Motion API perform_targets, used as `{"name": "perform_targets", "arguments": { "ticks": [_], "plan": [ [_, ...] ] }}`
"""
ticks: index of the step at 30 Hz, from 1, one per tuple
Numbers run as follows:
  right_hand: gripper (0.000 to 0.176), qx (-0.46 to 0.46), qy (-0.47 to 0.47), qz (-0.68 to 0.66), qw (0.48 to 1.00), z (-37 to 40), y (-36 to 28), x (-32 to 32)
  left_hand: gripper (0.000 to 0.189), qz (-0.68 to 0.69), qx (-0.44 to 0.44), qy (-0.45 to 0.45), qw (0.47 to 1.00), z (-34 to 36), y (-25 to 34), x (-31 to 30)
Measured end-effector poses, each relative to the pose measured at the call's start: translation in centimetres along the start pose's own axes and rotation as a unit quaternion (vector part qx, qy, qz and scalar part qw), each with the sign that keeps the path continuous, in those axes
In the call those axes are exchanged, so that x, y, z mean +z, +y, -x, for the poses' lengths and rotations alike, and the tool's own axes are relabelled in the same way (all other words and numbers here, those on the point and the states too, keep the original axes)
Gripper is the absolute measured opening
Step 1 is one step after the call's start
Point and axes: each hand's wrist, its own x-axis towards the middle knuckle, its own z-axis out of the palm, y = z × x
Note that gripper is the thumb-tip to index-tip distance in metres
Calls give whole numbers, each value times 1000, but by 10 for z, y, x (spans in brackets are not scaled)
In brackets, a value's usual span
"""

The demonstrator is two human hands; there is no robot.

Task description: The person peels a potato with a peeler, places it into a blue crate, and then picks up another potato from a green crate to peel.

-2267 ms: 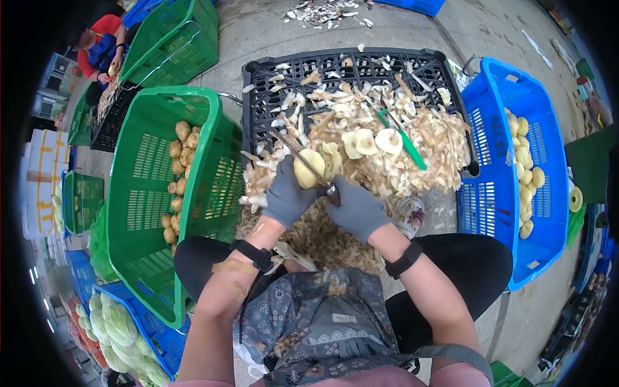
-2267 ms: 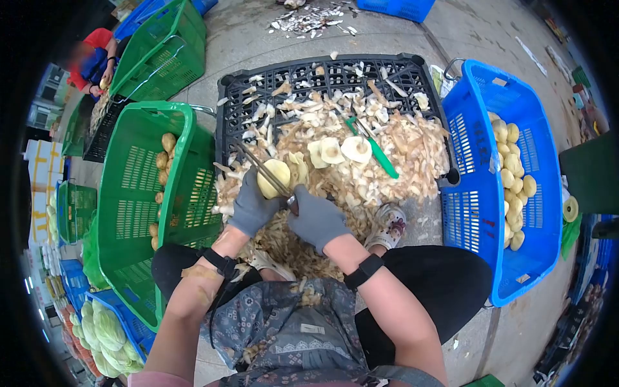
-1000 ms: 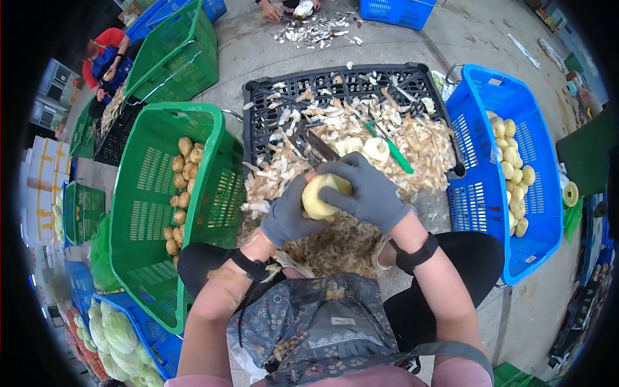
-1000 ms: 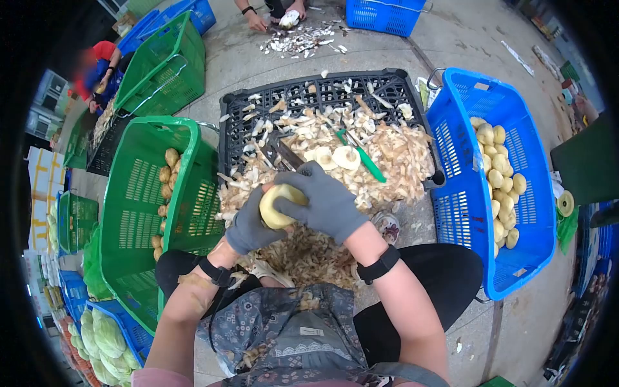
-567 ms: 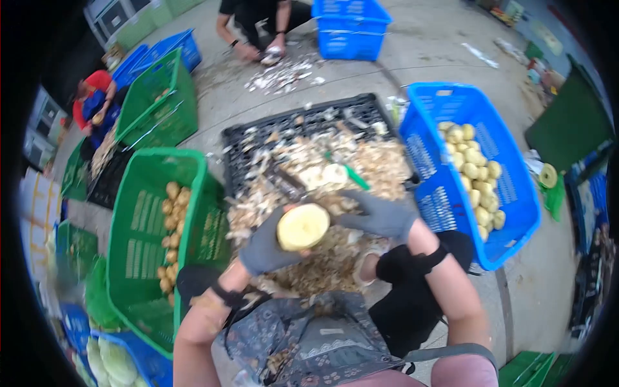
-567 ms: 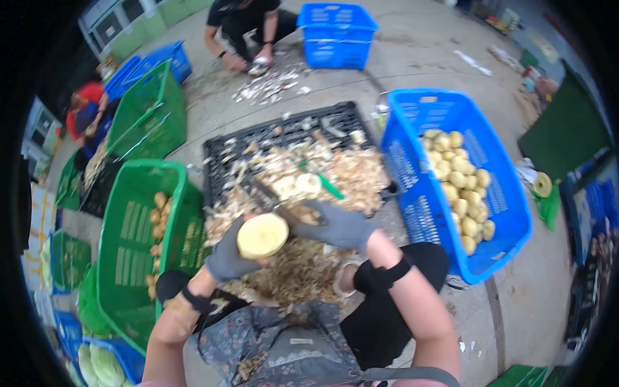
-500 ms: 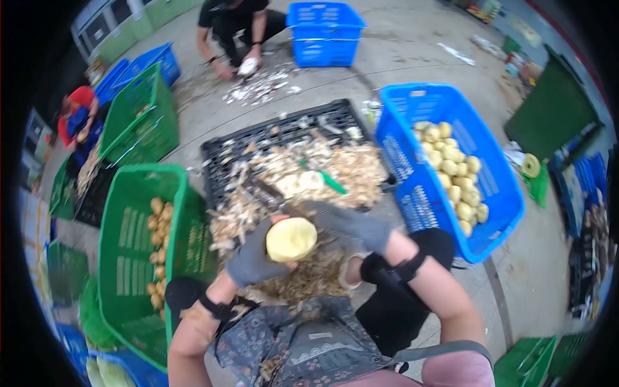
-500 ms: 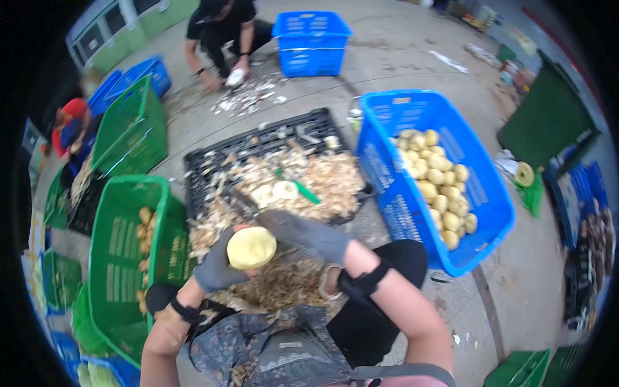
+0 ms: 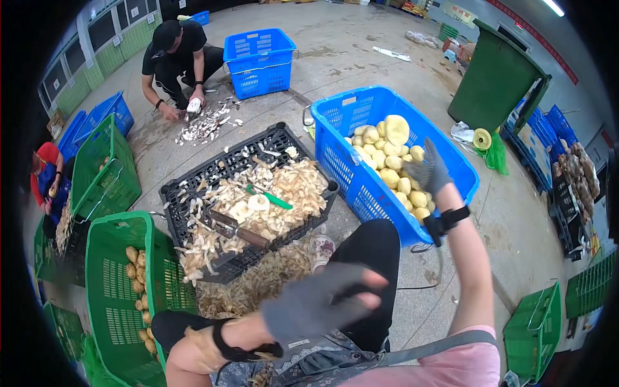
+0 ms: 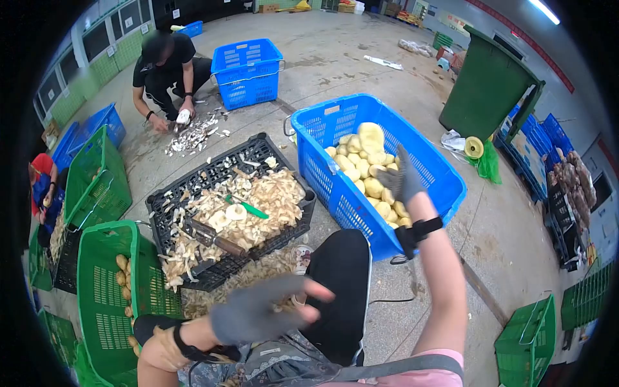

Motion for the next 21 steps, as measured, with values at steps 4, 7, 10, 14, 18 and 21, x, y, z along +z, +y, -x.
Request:
{"name": "perform_targets", "arguments": {
  "ticks": [4,7,10,14,18,21],
  "plan": [
    [50,-78,170,254,949,4,-50,-73,40,35,-77,-237,968,-40,29,55],
    [42,-86,197,233,948,22,-74,-80,53,96,-12,-310,946,-55,4,113],
    [33,-88,200,254,942,32,-80,-83,51,87,-5,-432,898,-71,16,119],
    [28,-53,138,224,963,42,-52,-92,48,78,4,-416,906,-76,16,126],
    [33,-3,132,294,947,44,-9,-76,54,76,-31,-390,917,-71,33,116],
    [38,-329,-151,710,604,40,12,-80,55,193,90,-423,881,-75,40,123]
  ]
}}
